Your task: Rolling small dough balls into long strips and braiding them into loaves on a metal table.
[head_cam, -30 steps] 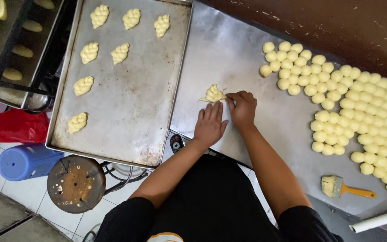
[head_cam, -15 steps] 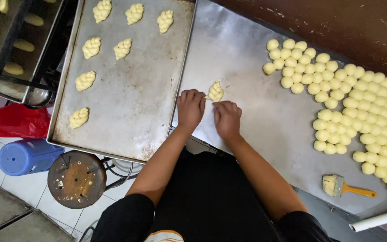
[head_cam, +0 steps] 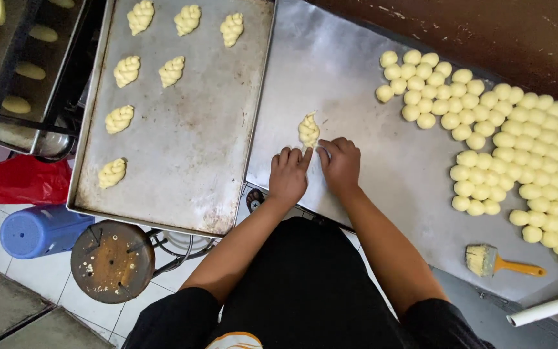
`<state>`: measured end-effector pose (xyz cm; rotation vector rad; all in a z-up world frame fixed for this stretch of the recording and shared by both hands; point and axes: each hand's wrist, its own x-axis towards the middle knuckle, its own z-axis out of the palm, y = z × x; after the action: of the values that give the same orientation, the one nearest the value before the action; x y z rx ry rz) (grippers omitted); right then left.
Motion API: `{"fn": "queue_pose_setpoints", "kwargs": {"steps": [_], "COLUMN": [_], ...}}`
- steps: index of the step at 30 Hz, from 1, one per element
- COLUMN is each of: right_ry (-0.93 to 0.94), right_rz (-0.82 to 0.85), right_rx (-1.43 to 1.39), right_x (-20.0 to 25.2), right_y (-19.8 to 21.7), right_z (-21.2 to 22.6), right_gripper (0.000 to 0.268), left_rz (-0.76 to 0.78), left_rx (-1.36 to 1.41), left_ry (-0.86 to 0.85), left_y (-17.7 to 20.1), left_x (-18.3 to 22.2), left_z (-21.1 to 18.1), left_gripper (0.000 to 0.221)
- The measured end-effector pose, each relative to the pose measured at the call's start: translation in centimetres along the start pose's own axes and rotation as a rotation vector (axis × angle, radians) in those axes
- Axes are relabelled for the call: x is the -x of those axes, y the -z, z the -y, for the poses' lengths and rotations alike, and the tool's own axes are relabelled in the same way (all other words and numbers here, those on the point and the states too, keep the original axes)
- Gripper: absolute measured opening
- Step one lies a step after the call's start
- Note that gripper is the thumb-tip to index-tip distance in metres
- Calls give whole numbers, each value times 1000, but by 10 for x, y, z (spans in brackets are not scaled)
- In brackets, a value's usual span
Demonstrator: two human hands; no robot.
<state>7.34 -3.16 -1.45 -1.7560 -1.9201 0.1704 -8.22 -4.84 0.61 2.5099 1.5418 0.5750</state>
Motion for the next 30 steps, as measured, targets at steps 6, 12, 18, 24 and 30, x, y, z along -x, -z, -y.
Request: {"fn": "queue_pose_setpoints", "kwargs": {"steps": [6, 12, 18, 24, 30], "right_ry": [78, 249, 245, 290, 323], "right_rz": [28, 124, 99, 38, 32], "right_rx": [-36, 214, 217, 269, 180], "right_x": [-6, 16, 27, 27, 34], "right_y": [-11, 10, -3, 6, -2], "right_z": [0, 9, 3, 18, 19], "right_gripper": [5, 23, 34, 35, 17], "left_rz": [35, -53, -156, -189, -132], "left_rx": [-64, 162, 93, 36, 91], "left_ry": [-3, 112, 229, 177, 45], "left_y": [-12, -22, -18, -24, -10], "left_x": [5, 11, -13, -17, -11], "left_z": [-5, 9, 15, 11, 9], "left_gripper": [41, 23, 14, 12, 13]}}
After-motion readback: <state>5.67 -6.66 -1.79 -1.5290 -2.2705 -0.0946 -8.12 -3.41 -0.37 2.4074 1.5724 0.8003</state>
